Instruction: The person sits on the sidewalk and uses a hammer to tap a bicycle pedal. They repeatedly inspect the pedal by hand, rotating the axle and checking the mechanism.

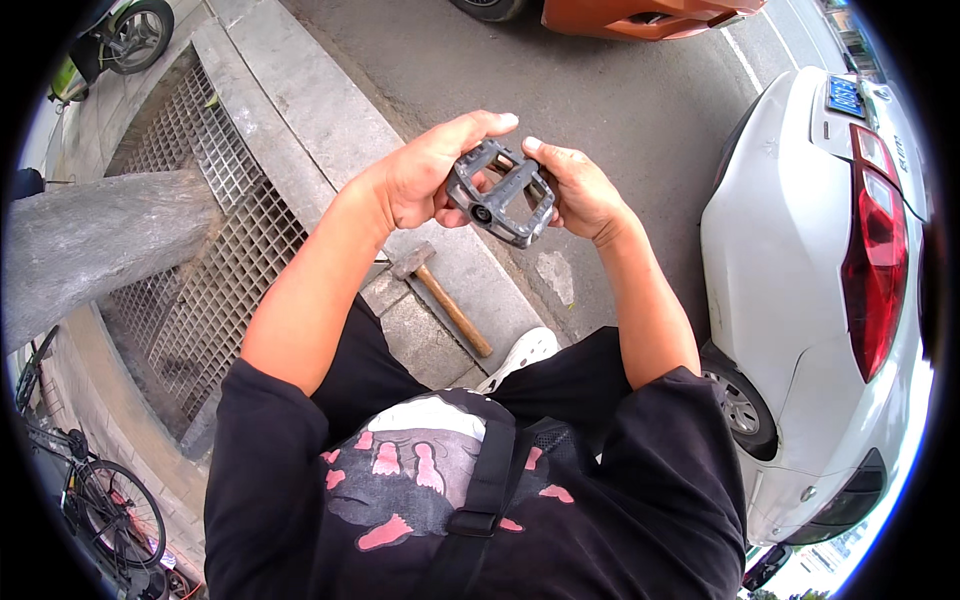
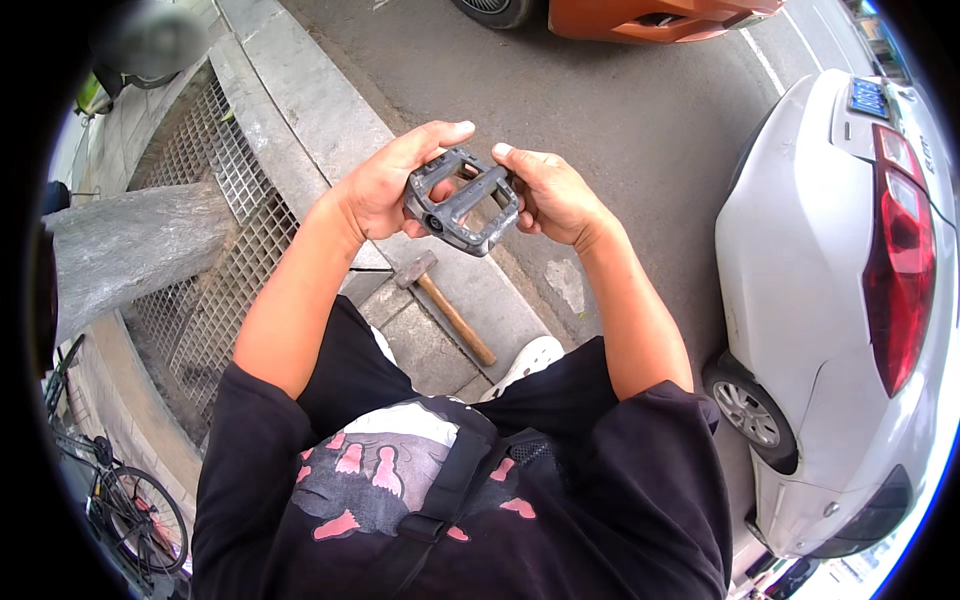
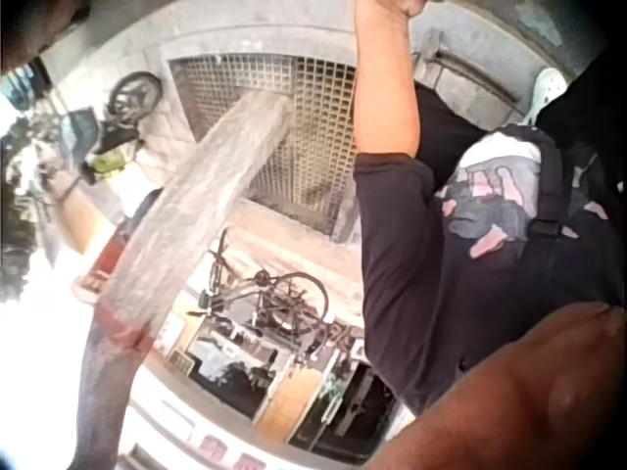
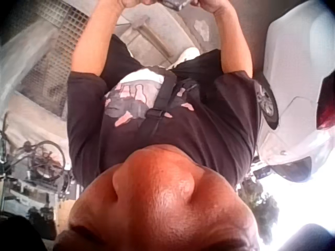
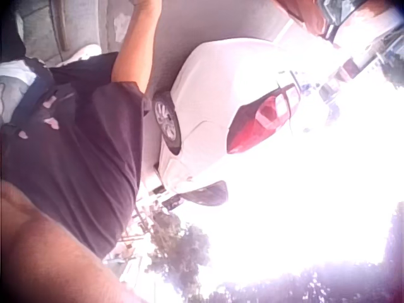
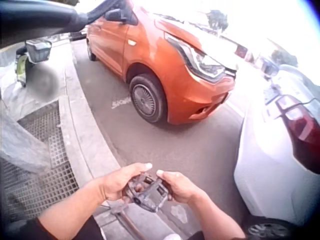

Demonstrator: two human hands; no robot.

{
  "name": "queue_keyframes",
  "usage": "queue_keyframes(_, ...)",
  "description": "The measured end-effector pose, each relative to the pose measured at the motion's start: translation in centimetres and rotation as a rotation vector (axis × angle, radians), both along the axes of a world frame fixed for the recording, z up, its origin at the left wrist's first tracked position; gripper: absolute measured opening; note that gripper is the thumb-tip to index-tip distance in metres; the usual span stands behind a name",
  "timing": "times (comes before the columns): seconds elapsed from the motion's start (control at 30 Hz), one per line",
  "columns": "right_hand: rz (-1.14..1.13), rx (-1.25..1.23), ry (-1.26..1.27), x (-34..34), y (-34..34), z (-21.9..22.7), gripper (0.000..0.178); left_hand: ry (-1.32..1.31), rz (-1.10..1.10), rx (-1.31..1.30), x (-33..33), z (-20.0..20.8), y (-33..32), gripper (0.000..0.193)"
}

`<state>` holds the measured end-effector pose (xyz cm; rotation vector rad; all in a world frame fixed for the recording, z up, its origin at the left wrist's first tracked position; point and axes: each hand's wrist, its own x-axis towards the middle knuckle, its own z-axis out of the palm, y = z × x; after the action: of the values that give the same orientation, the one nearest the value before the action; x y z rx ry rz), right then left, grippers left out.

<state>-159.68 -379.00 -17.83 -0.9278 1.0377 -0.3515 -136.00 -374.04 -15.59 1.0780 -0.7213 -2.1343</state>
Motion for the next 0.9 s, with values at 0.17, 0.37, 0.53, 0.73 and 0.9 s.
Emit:
queue_keyframes(0.17, 0.003, 0.244, -0.459, -2.6, 0.1, -2.7, 0.038, -0.015, 0.078, -0.084, -1.2, 1.8, -0.1, 0.047)
queue_keyframes(0.37, -0.137, 0.126, -0.636, -2.1, 1.7, -1.4, 0.039, 0.071, 0.118, -0.028, -1.0, 1.2, -0.8, 0.046)
queue_keyframes(0.53, -0.037, 0.136, -0.248, -1.5, 1.9, -1.2, 0.048, 0.031, 0.059, -0.051, -0.8, 0.9, -0.3, 0.045)
queue_keyframes(0.73, -0.026, 0.248, -0.587, -1.2, 2.6, -1.3, 0.041, 0.063, 0.048, -0.116, 0.0, 1.3, 0.0, 0.048)
queue_keyframes(0.9, -0.265, 0.070, -0.575, -0.8, 3.5, -1.6, 0.033, 0.050, 0.076, -0.161, 0.2, 2.1, 0.5, 0.051)
